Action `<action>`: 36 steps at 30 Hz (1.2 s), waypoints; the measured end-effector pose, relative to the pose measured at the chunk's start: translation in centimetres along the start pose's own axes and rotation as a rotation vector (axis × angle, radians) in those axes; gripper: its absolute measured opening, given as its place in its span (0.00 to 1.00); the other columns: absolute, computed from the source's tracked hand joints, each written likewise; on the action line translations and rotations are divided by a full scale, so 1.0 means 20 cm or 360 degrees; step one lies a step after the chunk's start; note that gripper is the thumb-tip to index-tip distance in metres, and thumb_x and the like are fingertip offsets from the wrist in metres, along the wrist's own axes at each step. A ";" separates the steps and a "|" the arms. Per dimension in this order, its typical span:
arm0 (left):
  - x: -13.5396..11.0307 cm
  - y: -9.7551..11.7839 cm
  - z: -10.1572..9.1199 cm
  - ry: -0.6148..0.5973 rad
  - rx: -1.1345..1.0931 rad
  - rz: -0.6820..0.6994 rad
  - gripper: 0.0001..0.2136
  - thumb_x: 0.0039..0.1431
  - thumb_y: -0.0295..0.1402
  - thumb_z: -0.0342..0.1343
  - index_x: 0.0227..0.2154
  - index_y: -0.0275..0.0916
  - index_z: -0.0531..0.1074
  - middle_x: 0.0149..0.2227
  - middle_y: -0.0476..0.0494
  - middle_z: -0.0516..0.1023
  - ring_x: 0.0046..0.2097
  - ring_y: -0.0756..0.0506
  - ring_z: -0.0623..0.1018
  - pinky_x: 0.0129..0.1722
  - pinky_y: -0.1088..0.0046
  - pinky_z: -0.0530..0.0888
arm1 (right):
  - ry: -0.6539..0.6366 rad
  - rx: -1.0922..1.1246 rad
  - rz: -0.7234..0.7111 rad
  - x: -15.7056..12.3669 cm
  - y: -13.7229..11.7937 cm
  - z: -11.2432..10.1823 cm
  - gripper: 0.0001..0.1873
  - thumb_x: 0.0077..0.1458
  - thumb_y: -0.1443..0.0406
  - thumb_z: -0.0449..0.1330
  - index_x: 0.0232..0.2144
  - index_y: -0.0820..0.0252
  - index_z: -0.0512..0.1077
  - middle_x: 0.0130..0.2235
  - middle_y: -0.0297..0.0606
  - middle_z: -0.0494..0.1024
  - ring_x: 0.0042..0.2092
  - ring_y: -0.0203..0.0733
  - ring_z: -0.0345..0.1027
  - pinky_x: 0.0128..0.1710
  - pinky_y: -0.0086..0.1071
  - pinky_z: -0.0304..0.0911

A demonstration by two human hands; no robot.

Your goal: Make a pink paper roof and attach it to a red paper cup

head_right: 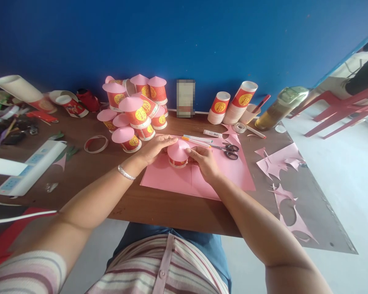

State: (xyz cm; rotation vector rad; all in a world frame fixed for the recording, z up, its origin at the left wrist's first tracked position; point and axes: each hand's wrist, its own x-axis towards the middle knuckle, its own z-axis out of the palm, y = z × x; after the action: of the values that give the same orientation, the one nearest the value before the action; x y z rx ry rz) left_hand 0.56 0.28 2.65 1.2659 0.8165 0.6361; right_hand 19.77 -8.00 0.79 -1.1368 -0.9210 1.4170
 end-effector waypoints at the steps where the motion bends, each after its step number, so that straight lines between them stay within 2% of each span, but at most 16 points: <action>1: 0.00 0.00 0.00 -0.0001 0.0009 -0.0006 0.21 0.56 0.52 0.65 0.39 0.38 0.78 0.35 0.46 0.79 0.36 0.48 0.76 0.37 0.72 0.68 | 0.0002 -0.0009 -0.0007 0.00 0.00 0.00 0.26 0.41 0.45 0.77 0.24 0.59 0.75 0.25 0.32 0.74 0.28 0.35 0.68 0.31 0.30 0.69; 7: -0.01 0.00 -0.02 0.0000 -0.0004 -0.0032 0.21 0.54 0.52 0.67 0.35 0.37 0.76 0.31 0.48 0.76 0.32 0.50 0.73 0.32 0.73 0.64 | 0.0025 -0.0068 -0.0037 0.00 -0.01 0.01 0.27 0.41 0.44 0.76 0.23 0.60 0.74 0.24 0.33 0.73 0.28 0.35 0.67 0.30 0.31 0.69; 16: -0.02 0.01 0.00 -0.0012 -0.0171 -0.0087 0.22 0.47 0.50 0.71 0.27 0.37 0.71 0.28 0.51 0.72 0.31 0.51 0.70 0.33 0.73 0.64 | 0.0069 -0.0037 -0.0006 -0.01 -0.03 0.03 0.28 0.37 0.44 0.78 0.22 0.60 0.74 0.22 0.33 0.74 0.27 0.34 0.67 0.29 0.30 0.68; 22: -0.02 0.01 0.01 -0.0013 -0.0260 -0.0138 0.22 0.46 0.48 0.72 0.27 0.37 0.70 0.28 0.50 0.73 0.32 0.50 0.70 0.35 0.71 0.65 | 0.0065 -0.0057 -0.0006 -0.01 -0.03 0.03 0.28 0.37 0.44 0.78 0.22 0.60 0.74 0.22 0.33 0.74 0.27 0.35 0.67 0.29 0.31 0.69; 31: -0.02 -0.01 0.00 -0.0034 -0.0248 -0.0072 0.21 0.47 0.49 0.72 0.27 0.37 0.71 0.27 0.50 0.73 0.31 0.50 0.69 0.33 0.72 0.61 | 0.0056 -0.0107 -0.0031 -0.01 -0.03 0.03 0.28 0.38 0.43 0.77 0.21 0.59 0.74 0.22 0.34 0.74 0.26 0.35 0.67 0.29 0.32 0.67; 36: -0.02 -0.03 -0.01 -0.0044 -0.0267 -0.0074 0.21 0.47 0.49 0.72 0.28 0.36 0.73 0.29 0.49 0.75 0.33 0.49 0.71 0.35 0.71 0.63 | 0.0053 -0.0118 -0.0043 0.00 -0.02 0.02 0.28 0.38 0.43 0.77 0.21 0.59 0.73 0.23 0.34 0.74 0.26 0.35 0.67 0.29 0.31 0.67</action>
State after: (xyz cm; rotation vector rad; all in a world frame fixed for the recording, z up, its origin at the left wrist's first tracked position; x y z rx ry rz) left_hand 0.20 0.02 2.12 1.0984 0.7516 0.6349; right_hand 19.48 -7.96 1.35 -1.1953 -0.9686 1.3482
